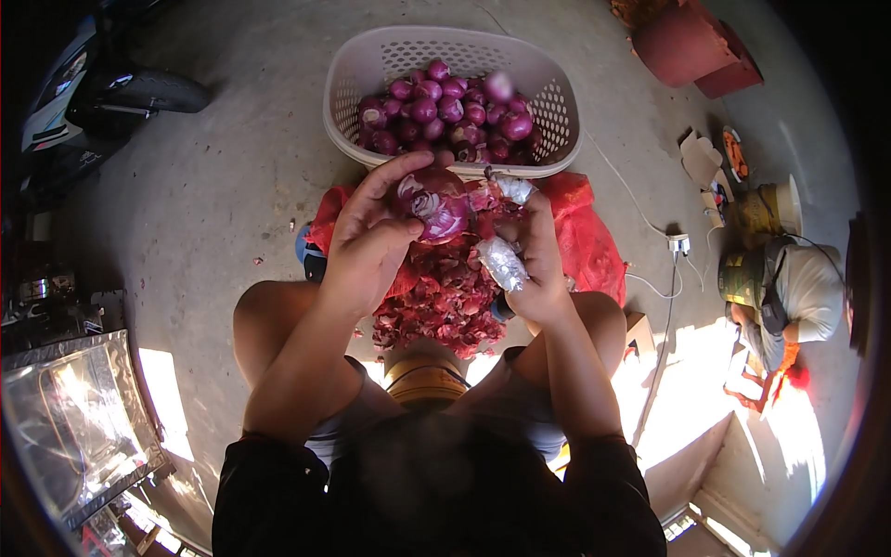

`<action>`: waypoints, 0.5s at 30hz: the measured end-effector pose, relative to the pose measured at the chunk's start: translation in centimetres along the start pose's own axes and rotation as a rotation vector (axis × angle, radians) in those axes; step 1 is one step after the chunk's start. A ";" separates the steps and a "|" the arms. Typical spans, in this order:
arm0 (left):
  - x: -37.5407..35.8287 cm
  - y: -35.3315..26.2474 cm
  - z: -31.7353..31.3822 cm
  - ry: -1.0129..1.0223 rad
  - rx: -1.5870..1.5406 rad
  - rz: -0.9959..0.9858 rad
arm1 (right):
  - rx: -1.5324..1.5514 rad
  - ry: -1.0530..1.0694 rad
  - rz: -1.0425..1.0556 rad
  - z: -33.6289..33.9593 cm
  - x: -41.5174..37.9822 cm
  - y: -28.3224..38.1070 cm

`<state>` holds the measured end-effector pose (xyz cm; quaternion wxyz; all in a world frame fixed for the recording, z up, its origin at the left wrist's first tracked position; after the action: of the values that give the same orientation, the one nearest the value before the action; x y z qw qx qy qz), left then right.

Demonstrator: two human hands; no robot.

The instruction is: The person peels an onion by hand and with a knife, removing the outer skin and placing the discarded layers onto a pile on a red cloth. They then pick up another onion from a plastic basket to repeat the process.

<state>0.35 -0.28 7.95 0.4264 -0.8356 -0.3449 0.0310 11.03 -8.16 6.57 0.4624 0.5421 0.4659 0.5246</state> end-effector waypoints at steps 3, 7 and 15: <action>0.0 0.1 0.0 -0.006 0.030 0.028 | -0.083 0.038 0.039 -0.2 0.1 0.2; -0.2 0.1 -0.4 -0.026 0.110 0.027 | -0.214 0.045 0.132 -0.4 0.1 0.1; -0.7 1.7 0.9 -0.136 -0.010 0.073 | -0.148 -0.039 0.109 -0.7 0.2 -0.2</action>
<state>0.37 -0.72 5.96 0.3965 -0.8458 -0.3422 0.1014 10.38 -7.95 6.46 0.4812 0.5411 0.3866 0.5712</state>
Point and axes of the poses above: each hand's wrist, its own x-axis towards the middle knuckle, its own z-axis out of the back of the hand, y = z × x, the point moved 9 cm from there along x, towards the middle knuckle, and after that the axes turned 10 degrees about y, right-handed, at the moved point
